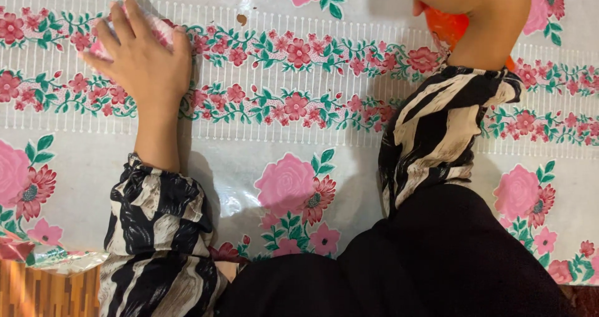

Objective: Cleaning a floral patterned table using a spray cleaner and a cloth.

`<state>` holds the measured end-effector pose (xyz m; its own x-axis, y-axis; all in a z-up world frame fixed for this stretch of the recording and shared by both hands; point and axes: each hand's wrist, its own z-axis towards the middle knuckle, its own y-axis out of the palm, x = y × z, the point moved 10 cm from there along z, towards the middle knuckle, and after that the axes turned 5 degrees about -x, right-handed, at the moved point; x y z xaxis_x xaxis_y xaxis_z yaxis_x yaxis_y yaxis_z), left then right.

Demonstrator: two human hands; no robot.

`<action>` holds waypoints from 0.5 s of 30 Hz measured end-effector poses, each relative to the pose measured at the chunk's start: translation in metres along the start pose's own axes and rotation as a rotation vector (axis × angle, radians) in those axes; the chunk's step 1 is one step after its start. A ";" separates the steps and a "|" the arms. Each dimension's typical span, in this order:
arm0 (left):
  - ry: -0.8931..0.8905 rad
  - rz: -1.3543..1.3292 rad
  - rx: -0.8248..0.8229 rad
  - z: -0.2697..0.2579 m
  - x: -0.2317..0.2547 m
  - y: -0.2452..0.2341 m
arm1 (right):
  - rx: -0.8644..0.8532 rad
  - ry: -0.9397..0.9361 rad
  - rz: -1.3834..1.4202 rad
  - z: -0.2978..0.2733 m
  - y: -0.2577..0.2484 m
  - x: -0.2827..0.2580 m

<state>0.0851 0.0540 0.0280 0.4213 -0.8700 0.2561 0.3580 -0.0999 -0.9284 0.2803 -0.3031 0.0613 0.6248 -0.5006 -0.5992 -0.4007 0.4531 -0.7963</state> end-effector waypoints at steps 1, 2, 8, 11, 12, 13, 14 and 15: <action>-0.009 -0.005 -0.013 -0.001 0.001 0.000 | 0.007 0.014 0.010 -0.003 -0.004 0.003; -0.017 -0.009 -0.027 -0.001 0.001 -0.001 | 0.013 0.028 0.020 -0.006 -0.008 0.007; 0.194 -0.058 -0.161 -0.017 0.064 0.005 | 0.038 0.111 0.088 -0.030 -0.038 0.001; 0.394 -0.110 -0.193 -0.047 0.126 0.010 | 0.051 0.142 0.110 -0.040 -0.060 -0.003; 0.394 -0.111 -0.189 -0.053 0.141 0.011 | 0.055 0.152 0.116 -0.044 -0.066 -0.003; 0.479 -0.108 -0.242 -0.063 0.163 0.017 | 0.060 0.164 0.127 -0.048 -0.071 -0.004; 0.564 -0.104 -0.296 -0.073 0.185 0.023 | 0.065 0.175 0.137 -0.052 -0.075 -0.005; 0.565 -0.102 -0.295 -0.075 0.197 0.028 | 0.070 0.188 0.149 -0.055 -0.078 -0.005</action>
<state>0.1159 -0.1562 0.0321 -0.1351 -0.9613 0.2400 0.0949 -0.2537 -0.9626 0.2712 -0.3765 0.1218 0.4241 -0.5500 -0.7194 -0.4274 0.5788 -0.6945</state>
